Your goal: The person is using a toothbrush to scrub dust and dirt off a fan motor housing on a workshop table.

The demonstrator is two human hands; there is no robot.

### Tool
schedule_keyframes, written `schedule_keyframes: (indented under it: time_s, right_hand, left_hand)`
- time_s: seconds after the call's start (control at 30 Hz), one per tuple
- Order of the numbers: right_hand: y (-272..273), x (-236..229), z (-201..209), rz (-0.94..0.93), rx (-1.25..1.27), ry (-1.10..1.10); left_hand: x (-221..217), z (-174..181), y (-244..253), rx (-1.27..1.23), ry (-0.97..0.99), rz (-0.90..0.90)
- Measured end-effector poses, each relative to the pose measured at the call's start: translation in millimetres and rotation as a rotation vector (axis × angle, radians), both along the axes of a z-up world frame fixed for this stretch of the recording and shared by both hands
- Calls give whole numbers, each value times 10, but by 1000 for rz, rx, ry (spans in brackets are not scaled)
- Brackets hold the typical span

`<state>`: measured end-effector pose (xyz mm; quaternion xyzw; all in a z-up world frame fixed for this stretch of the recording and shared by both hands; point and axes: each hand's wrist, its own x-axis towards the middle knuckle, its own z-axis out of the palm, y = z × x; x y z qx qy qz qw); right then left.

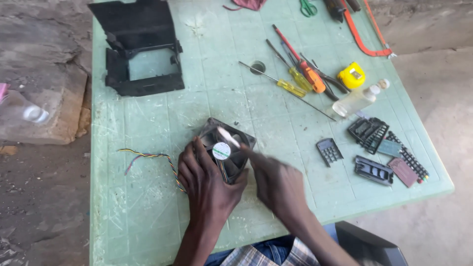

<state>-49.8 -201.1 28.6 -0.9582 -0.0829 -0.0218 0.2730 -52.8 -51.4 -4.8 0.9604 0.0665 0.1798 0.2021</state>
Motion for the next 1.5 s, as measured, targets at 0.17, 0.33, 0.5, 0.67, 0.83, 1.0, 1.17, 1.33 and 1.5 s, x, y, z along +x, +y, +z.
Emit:
schedule_keyframes:
  time_s: [0.17, 0.33, 0.5, 0.67, 0.83, 1.0, 1.17, 1.33, 1.5]
  right_hand:
    - [31, 36, 179, 38, 27, 17]
    - [-5, -187, 284, -39, -3, 210]
    - [84, 374, 9, -107, -35, -205]
    - [-294, 119, 615, -105, 197, -175]
    - [-656, -184, 538, -59, 257, -57]
    - [-441, -291, 282, -41, 51, 134]
    - [-73, 112, 73, 162, 31, -138]
    - [-370, 155, 207, 197, -108, -163]
    - [-483, 275, 277, 67, -192, -31]
  left_hand:
    - [1, -11, 6, -13, -15, -2]
    - [11, 5, 29, -3, -34, 12]
    - [26, -49, 66, -32, -26, -82]
    - [211, 157, 495, -209, 268, -579]
    - [174, 360, 644, -487, 343, -718]
    - [154, 239, 622, -550, 432, -639]
    - [114, 273, 573, -603, 349, -554]
    - [130, 201, 612, -604, 332, -546]
    - [152, 203, 618, -586, 256, -582]
